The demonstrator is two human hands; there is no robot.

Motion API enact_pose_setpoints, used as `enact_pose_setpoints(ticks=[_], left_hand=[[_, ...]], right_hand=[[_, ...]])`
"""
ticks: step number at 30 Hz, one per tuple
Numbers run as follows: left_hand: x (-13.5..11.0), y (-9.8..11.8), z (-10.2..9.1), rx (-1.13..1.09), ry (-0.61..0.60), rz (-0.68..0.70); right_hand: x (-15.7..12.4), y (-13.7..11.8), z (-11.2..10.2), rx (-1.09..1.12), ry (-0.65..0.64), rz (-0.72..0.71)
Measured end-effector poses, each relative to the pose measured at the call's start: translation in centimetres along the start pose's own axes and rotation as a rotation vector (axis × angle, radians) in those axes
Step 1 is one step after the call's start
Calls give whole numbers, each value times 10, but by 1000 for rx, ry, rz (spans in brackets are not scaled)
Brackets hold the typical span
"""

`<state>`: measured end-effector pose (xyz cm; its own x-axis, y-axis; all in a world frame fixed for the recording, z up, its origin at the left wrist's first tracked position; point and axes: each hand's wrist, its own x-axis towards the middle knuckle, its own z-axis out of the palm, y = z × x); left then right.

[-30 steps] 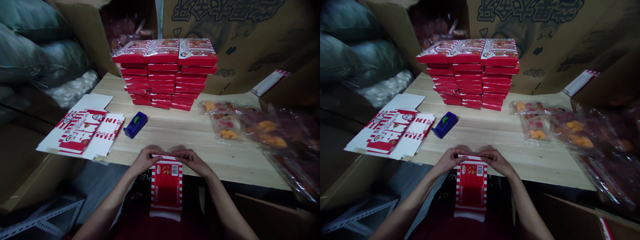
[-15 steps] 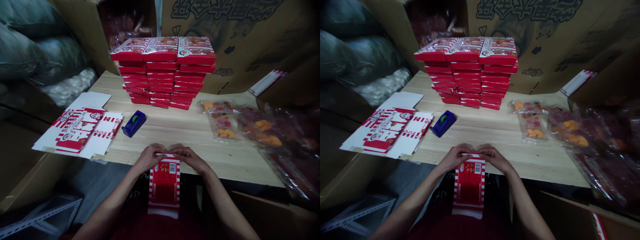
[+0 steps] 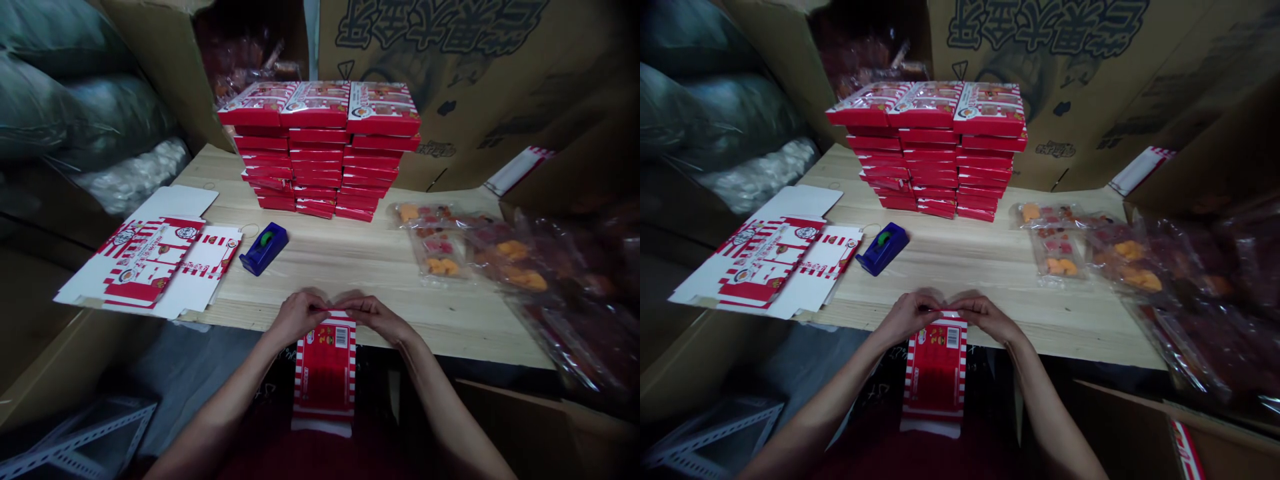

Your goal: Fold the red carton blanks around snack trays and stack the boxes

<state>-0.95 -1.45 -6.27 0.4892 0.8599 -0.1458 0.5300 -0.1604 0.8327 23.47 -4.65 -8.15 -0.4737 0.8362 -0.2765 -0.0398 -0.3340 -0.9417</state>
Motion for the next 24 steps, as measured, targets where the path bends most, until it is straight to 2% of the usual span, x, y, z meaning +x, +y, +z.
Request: enact_pose_setpoints(ticks=[4,7,13,17,24], left_hand=[[0,6,0,121,-11,68],[1,9,-2,81,5,108],[2,7,-3,-5,-5,62],[3,7,-3,-4,-2,58],[0,16,-11,156,-12,95]], right_hand=[[-1,-1,3,3,30,-15],[-4,1,7,84,48,-30],[-16,11,17,277,75,4],[-16,16,22,285,152,-18],[-14,12,25,201,107,-51]])
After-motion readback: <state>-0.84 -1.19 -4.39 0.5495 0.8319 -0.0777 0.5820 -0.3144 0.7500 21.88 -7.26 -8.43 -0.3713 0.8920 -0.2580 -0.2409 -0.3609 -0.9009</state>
